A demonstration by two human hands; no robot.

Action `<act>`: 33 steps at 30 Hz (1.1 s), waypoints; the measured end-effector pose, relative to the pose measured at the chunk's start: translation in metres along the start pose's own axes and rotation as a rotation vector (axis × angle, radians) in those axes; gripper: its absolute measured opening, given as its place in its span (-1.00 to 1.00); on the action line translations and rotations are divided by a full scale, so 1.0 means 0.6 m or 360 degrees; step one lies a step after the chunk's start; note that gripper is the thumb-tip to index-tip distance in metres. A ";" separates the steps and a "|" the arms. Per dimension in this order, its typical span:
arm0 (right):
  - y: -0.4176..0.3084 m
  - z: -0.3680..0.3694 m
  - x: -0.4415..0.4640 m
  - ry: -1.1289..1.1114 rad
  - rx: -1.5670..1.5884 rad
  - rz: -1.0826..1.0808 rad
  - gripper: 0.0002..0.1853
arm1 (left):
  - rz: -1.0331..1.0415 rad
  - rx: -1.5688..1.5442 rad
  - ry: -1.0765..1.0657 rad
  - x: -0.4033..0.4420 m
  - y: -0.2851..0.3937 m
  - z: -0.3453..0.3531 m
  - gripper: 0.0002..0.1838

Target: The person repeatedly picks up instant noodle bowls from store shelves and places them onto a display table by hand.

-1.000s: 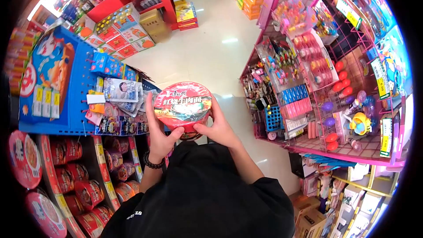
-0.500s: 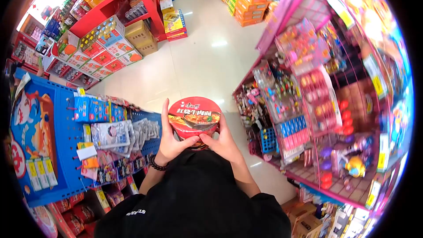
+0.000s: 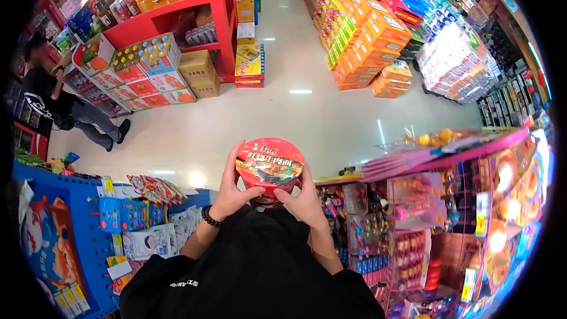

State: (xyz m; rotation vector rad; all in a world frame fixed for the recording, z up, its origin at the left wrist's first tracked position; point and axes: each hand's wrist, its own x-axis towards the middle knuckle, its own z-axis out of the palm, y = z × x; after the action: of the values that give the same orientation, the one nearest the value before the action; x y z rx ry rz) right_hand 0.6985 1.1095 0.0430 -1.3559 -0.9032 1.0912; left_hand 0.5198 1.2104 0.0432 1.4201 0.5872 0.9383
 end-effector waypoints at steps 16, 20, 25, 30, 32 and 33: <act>0.000 -0.082 0.498 -0.0373 0.0177 -0.0231 -0.06 | -0.0067 0.0202 0.0169 0.397 -0.119 -0.092 -0.21; -0.040 -0.111 0.651 -0.0229 -0.0009 -0.0461 -0.13 | -0.0075 0.0344 0.0310 0.559 -0.103 -0.097 -0.26; -0.072 -0.113 0.794 -0.0125 -0.0033 -0.0648 -0.18 | 0.0184 0.0684 0.0482 0.713 -0.097 -0.108 -0.25; -0.098 -0.111 0.895 -0.0407 -0.0157 -0.0613 -0.05 | 0.0141 0.0821 0.0593 0.766 -0.108 -0.143 -0.26; -0.101 -0.093 0.938 -0.0549 -0.0141 -0.0512 0.07 | 0.0085 0.0882 0.0553 0.783 -0.107 -0.172 -0.27; -0.102 -0.078 0.960 -0.0593 -0.0128 -0.0492 0.09 | 0.0049 0.0815 0.0574 0.791 -0.111 -0.189 -0.28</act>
State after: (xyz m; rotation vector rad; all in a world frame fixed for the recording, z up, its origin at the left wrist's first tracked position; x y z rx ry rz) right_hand 0.9093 1.6511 0.0408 -1.0456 -1.3924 1.0899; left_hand 0.6939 1.6707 0.0547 1.7226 1.1383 1.1294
